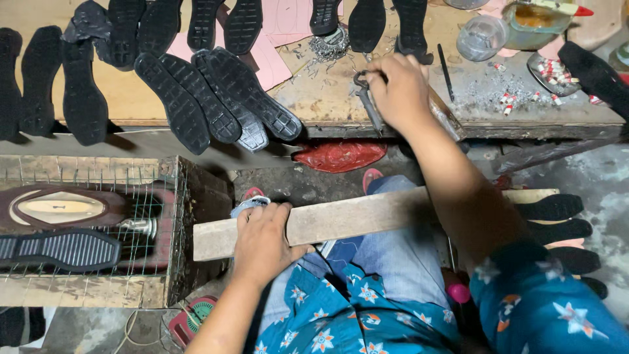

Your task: The person works at a low bench in a shoe workshop, handling shoe soles and a brown shoe. They use a hammer and a wooden block to tap and shape a sole, then place the sole into a wire crate. They also pick up and inspect a pink insole and a black sole, pressing them together by hand.

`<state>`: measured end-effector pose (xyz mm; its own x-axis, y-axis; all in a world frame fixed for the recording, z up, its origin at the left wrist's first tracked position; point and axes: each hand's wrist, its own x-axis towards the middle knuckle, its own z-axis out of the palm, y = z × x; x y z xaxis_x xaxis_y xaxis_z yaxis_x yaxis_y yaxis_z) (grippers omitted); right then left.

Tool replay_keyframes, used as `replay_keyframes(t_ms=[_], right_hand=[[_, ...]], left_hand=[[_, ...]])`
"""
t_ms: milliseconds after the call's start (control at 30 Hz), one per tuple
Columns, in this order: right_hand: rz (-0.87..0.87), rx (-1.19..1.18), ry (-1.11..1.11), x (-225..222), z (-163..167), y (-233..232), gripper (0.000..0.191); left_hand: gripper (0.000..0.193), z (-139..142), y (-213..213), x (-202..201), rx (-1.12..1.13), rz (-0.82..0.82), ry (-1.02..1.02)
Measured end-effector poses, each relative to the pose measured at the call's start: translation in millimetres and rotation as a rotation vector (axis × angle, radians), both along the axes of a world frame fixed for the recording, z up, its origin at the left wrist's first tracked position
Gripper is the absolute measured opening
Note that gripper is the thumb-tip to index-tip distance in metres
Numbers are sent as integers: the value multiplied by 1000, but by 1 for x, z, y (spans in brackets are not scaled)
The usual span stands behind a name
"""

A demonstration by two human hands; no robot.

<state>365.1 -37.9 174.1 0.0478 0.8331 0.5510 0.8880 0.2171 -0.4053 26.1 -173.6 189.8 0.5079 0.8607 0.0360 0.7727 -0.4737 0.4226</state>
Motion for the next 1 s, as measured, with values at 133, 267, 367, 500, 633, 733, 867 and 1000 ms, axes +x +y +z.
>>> replay_keyframes(t_ms=[133, 267, 367, 500, 633, 733, 867, 1000], right_hand=[[-72, -224, -55, 14, -14, 69, 8], [-174, -443, -169, 13, -28, 114, 12], [-245, -452, -250, 6, -37, 132, 15], [-306, -468, -415, -6, -42, 146, 27], [-268, -519, -591, -16, -43, 157, 28], [-236, -504, -676, -19, -46, 159, 28], [-194, -467, -612, -16, -52, 155, 27], [-164, -336, -446, -13, -47, 145, 26]], left_hand=[[86, -1, 6, -1, -39, 19, 30], [86, -1, 17, -3, -18, 12, 3], [84, -1, 22, -3, -40, 10, -2], [82, -4, 28, -6, -18, 10, -17], [81, -5, 30, -10, -22, 9, -25], [81, -5, 30, -13, -10, 11, -37], [80, -5, 27, -16, -11, 12, -31], [81, -6, 27, -16, 2, 7, -44]])
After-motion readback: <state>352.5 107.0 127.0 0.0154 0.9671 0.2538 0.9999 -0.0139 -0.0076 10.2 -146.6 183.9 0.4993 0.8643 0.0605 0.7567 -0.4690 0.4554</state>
